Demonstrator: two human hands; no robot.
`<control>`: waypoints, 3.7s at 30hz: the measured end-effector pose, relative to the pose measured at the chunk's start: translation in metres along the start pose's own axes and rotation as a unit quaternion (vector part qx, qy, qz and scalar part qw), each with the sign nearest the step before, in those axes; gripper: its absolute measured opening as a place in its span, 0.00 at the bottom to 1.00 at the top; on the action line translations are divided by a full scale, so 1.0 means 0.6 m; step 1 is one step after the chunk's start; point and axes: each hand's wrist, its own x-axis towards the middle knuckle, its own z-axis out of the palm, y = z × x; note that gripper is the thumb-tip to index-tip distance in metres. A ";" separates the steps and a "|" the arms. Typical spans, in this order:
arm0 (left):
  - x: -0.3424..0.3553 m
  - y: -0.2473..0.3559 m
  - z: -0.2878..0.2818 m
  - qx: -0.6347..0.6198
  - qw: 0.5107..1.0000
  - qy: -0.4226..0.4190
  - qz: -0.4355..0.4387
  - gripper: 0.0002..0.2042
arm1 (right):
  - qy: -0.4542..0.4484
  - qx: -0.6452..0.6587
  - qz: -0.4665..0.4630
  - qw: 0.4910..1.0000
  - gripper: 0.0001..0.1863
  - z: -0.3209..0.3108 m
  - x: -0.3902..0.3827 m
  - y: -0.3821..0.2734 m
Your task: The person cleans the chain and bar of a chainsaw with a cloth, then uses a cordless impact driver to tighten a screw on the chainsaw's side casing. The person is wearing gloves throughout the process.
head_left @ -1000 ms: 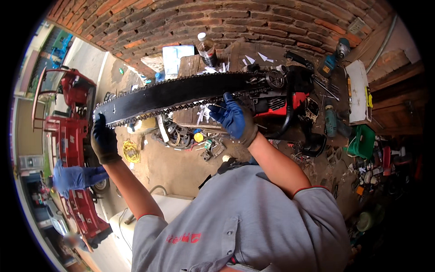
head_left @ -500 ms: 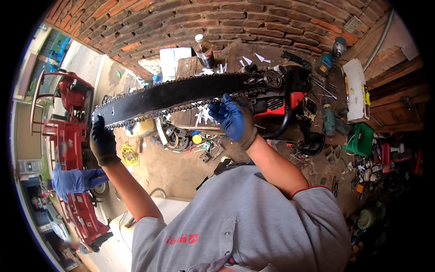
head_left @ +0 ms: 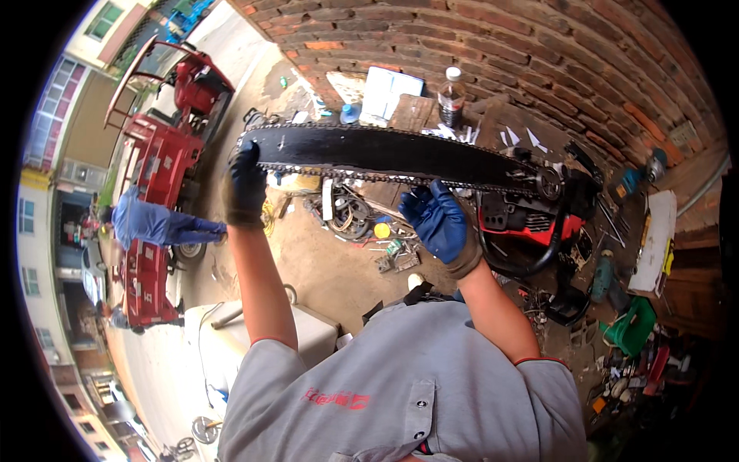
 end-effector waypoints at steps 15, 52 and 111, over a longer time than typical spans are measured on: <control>-0.017 -0.035 0.047 -0.423 0.898 0.065 -0.101 0.20 | 0.008 0.038 0.035 0.999 0.14 0.059 0.052 0.074; -0.073 0.140 0.243 -0.519 0.850 0.016 -0.083 0.26 | 0.134 -0.287 -0.071 0.946 0.19 0.034 -0.188 0.020; -0.286 0.713 0.284 -0.229 0.936 -0.193 0.183 0.28 | 0.497 -0.657 -0.381 0.420 0.26 0.014 -0.675 -0.349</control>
